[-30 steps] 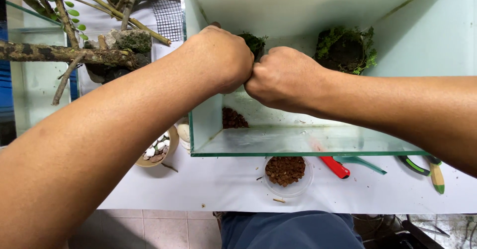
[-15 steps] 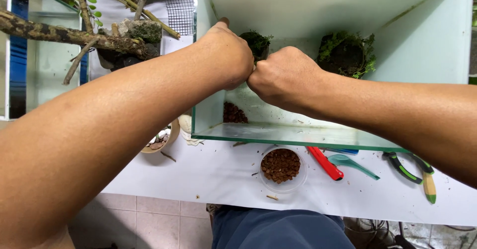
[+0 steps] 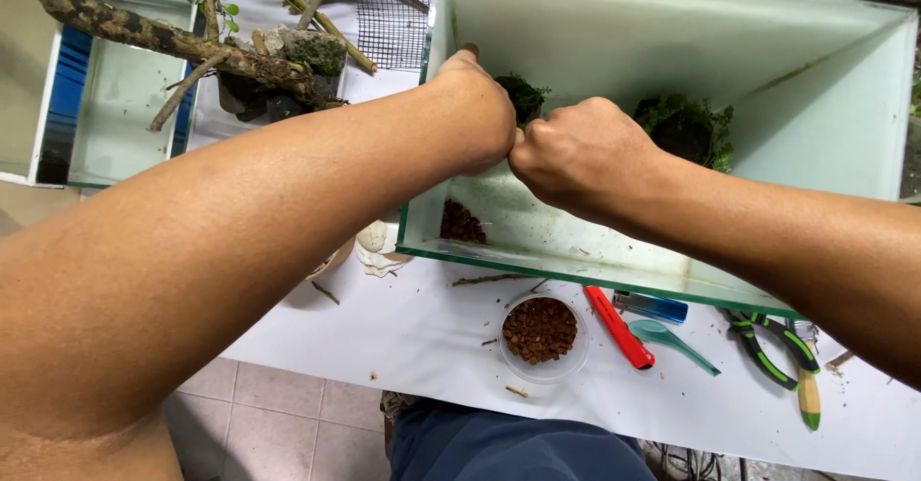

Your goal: Arranging moss and rocks inside a glass tank using hands and tweezers to create a terrarium

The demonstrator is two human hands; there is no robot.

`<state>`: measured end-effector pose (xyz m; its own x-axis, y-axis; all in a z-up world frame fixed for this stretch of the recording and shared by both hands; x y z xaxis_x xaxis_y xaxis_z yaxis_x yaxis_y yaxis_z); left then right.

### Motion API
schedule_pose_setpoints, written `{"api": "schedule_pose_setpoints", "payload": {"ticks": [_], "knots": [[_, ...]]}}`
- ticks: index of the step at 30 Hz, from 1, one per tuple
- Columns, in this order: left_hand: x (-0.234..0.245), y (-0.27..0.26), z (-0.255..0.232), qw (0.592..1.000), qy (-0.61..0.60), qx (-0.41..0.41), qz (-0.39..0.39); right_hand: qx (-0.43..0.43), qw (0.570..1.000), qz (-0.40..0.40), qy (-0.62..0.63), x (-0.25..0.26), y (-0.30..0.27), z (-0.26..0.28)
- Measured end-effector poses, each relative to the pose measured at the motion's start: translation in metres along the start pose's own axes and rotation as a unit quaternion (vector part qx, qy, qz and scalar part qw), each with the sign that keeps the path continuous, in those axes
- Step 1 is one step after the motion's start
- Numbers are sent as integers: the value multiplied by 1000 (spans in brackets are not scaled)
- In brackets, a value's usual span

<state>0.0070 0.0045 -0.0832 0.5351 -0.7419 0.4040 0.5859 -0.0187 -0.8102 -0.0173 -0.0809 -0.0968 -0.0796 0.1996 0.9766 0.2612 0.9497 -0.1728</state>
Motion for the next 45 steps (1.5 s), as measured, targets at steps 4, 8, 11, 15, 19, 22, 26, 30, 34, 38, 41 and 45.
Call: {"api": "schedule_pose_setpoints", "payload": {"ticks": [4,8,11,15,19,22,26,30,34,38,41,45], "knots": [[-2,6,0,1000,-4,4,0,-19,998,46,26,6,0,-3],[-3,8,2,1000,-17,11,-5,-24,998,38,51,6,-2,-9],[-1,2,2,999,-30,0,-12,-33,997,34,61,7,-2,-11],[2,-3,3,1000,-23,-10,-7,-43,996,48,59,9,-3,-14],[-7,0,-10,987,-83,12,-138,-19,998,-53,35,26,-12,-7],[-10,8,-10,984,-101,-2,-145,-26,997,-50,52,29,-11,-8],[-6,-4,-8,983,-122,8,-137,-30,996,-49,65,34,-9,-11],[-4,-8,-9,990,-82,-5,-112,-80,986,-26,147,37,-6,-15],[-8,-13,-11,987,-63,-8,-146,-145,954,-29,260,39,-5,-21],[-10,-9,-13,983,-65,-7,-170,-167,940,-11,299,45,-3,-23],[-7,-7,-14,984,-82,-2,-157,-163,937,4,310,41,-2,-24],[-5,-14,-11,977,-116,-1,-179,-148,937,18,316,38,1,-28]]}}
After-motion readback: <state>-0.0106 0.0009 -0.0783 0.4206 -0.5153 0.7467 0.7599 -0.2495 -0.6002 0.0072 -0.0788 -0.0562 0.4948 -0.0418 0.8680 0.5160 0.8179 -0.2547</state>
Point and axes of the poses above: each hand's wrist, its own y-axis towards the middle knuckle, its own x-axis out of the back of the hand, z = x × y, the point moved 5 cm from there along y, towards the middle knuckle, and after that the axes turned 11 degrees about x, right-handed, at the moved point
